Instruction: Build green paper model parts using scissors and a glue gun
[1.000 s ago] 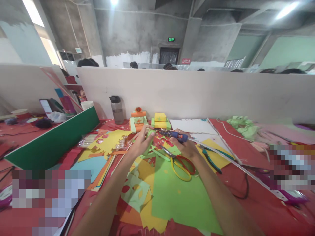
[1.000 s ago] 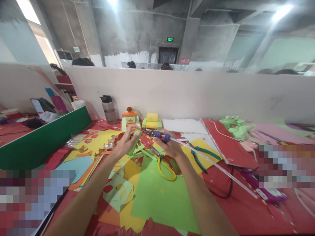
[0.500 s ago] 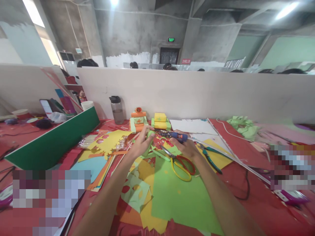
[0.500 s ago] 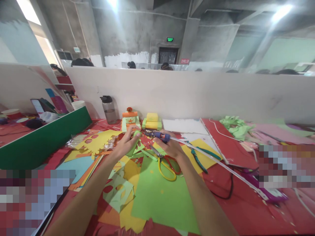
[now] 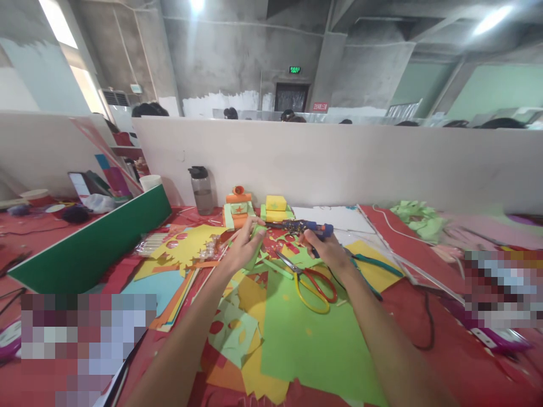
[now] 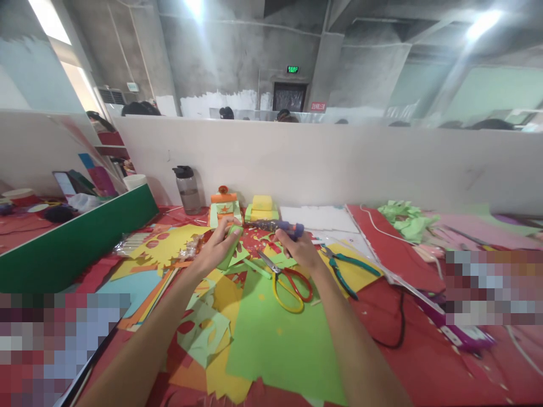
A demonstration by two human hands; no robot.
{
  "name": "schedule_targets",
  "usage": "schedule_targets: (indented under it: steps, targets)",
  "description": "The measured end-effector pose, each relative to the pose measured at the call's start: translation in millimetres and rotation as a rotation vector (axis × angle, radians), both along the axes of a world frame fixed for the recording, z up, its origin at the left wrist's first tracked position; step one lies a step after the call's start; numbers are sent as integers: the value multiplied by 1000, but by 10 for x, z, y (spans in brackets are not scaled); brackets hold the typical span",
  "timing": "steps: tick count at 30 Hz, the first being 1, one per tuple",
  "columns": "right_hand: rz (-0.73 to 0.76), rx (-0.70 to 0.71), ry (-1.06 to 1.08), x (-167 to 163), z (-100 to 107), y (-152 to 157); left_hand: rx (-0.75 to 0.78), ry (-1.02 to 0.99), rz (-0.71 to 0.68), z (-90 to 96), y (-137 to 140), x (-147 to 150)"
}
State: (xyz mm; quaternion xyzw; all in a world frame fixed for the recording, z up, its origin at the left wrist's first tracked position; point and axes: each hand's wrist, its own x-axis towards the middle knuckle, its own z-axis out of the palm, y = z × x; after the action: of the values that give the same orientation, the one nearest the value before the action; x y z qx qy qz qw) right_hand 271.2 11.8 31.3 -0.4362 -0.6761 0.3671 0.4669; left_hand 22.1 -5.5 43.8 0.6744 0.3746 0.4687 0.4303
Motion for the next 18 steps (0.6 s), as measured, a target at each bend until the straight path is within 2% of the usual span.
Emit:
schedule_targets:
  steps: [3,5,11,13,15,18]
  targets:
    - [58,-104,209,4,29,6,-10,-10,7,20,-13,11]
    - [89,-166,263,27,71,-6,-13,-14,13,25,-18,13]
    - [141,-209,80,219,79,41,-17,-20,4,23,-18,0]
    - [65,-257,41,294,5,111,-21,-16,3,18,-11,-6]
    - [-81,-293,-1,364,-87,196,-27,-20,1,7,-1,-10]
    - [-210,-240,-168,455,-196,316,-28,-27,1,-23,15,-11]
